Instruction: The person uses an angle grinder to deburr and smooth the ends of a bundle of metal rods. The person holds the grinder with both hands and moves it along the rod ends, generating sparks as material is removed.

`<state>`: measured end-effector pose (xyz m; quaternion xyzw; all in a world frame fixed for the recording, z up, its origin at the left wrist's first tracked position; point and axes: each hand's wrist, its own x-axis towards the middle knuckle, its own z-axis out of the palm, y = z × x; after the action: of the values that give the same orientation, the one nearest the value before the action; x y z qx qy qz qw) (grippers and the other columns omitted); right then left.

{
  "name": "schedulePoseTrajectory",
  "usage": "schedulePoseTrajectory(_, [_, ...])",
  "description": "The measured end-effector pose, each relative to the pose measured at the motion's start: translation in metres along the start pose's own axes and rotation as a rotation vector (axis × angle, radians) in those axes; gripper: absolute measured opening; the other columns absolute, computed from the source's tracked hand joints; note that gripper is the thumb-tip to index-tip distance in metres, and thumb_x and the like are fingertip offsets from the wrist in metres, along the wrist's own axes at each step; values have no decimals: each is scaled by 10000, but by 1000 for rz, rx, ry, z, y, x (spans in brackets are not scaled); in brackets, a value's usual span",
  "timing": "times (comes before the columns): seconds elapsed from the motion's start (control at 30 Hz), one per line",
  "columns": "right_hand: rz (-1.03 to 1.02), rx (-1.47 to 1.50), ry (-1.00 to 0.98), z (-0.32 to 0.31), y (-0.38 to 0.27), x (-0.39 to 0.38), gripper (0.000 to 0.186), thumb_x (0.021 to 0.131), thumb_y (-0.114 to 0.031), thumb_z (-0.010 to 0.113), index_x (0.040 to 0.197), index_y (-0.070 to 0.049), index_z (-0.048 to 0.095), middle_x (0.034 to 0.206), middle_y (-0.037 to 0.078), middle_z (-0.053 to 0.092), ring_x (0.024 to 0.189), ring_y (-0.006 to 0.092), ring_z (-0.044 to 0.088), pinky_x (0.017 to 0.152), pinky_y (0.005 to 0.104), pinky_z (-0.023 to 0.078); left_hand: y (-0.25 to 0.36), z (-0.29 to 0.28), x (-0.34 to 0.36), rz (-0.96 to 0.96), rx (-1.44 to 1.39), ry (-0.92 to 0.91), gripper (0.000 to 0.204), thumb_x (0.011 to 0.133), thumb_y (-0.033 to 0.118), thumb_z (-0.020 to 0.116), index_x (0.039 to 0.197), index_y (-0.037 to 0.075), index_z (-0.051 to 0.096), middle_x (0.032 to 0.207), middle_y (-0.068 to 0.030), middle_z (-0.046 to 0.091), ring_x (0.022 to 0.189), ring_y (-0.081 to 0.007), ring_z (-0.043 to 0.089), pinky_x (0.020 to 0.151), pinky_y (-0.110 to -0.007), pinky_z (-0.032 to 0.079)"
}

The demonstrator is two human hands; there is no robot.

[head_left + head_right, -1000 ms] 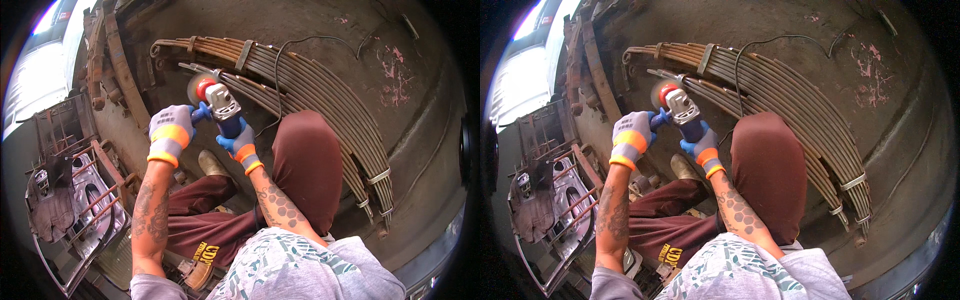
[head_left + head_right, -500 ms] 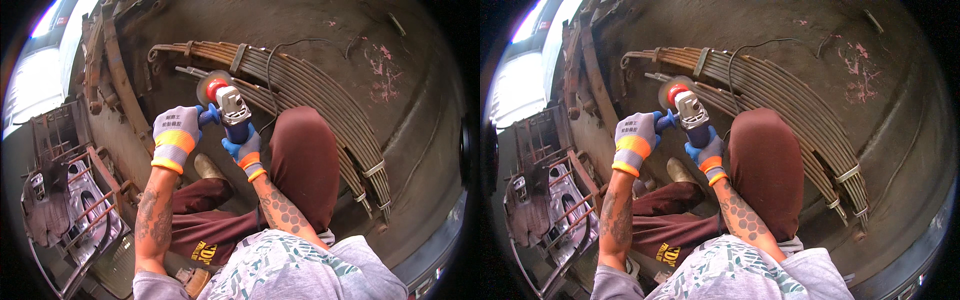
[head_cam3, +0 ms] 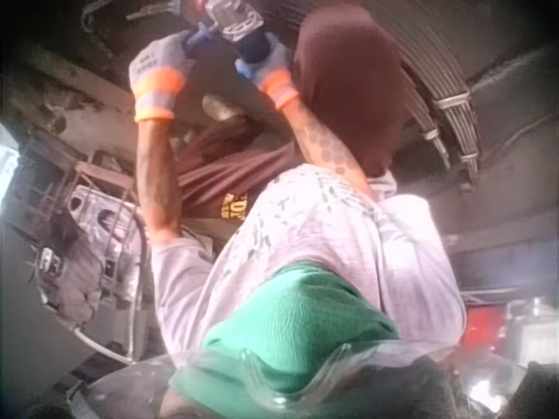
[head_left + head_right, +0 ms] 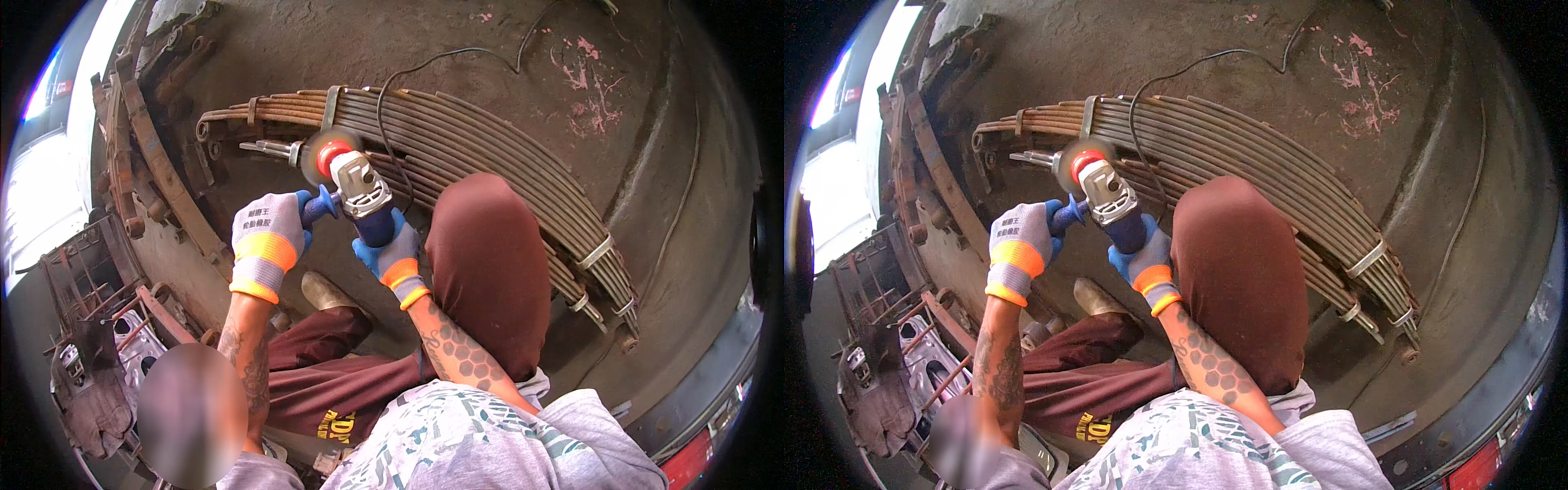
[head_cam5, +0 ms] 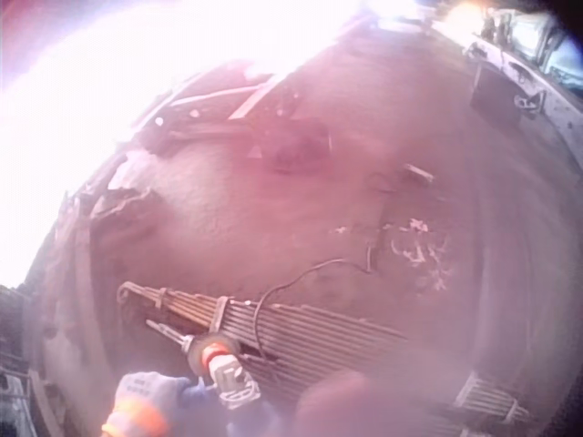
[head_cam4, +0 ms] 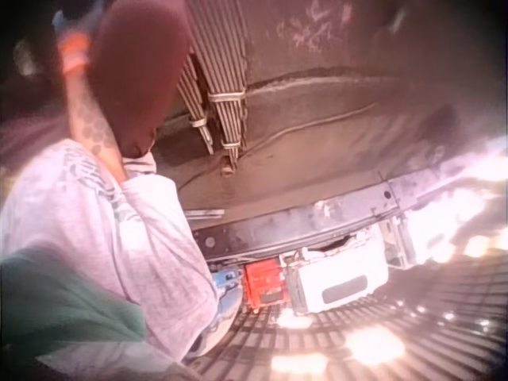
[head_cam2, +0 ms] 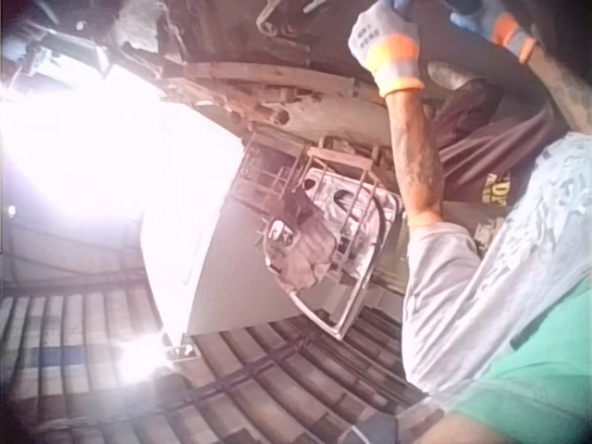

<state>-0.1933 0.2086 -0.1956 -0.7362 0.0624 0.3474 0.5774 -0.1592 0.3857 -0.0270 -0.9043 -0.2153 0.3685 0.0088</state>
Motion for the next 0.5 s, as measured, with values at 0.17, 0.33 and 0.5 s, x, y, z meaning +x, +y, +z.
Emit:
schedulePoseTrajectory(0.17, [9,78,7,14,-4,4,468,689,-218,903,1090,-89,697,959,75,791,817,193,718,810,379,592,-8,-13,4,25,36,54,233,869,182,759,1098,210,789,995,-143,792,969,-382,760,844,-506,601])
schedulePoseTrajectory(0.33, [43,86,-44,19,-20,5,477,677,-214,892,1103,-97,714,953,89,801,834,222,750,816,393,597,-11,-26,2,5,51,40,191,875,202,750,1063,206,783,968,-148,789,940,-390,758,834,-510,598])
schedulePoseTrajectory(0.5, [81,-19,-61,12,-26,0,446,721,-214,858,1137,-119,726,987,152,806,932,336,792,857,432,609,-19,-10,-3,-16,23,11,179,867,207,753,1044,198,778,953,-158,784,935,-387,756,832,-509,598])
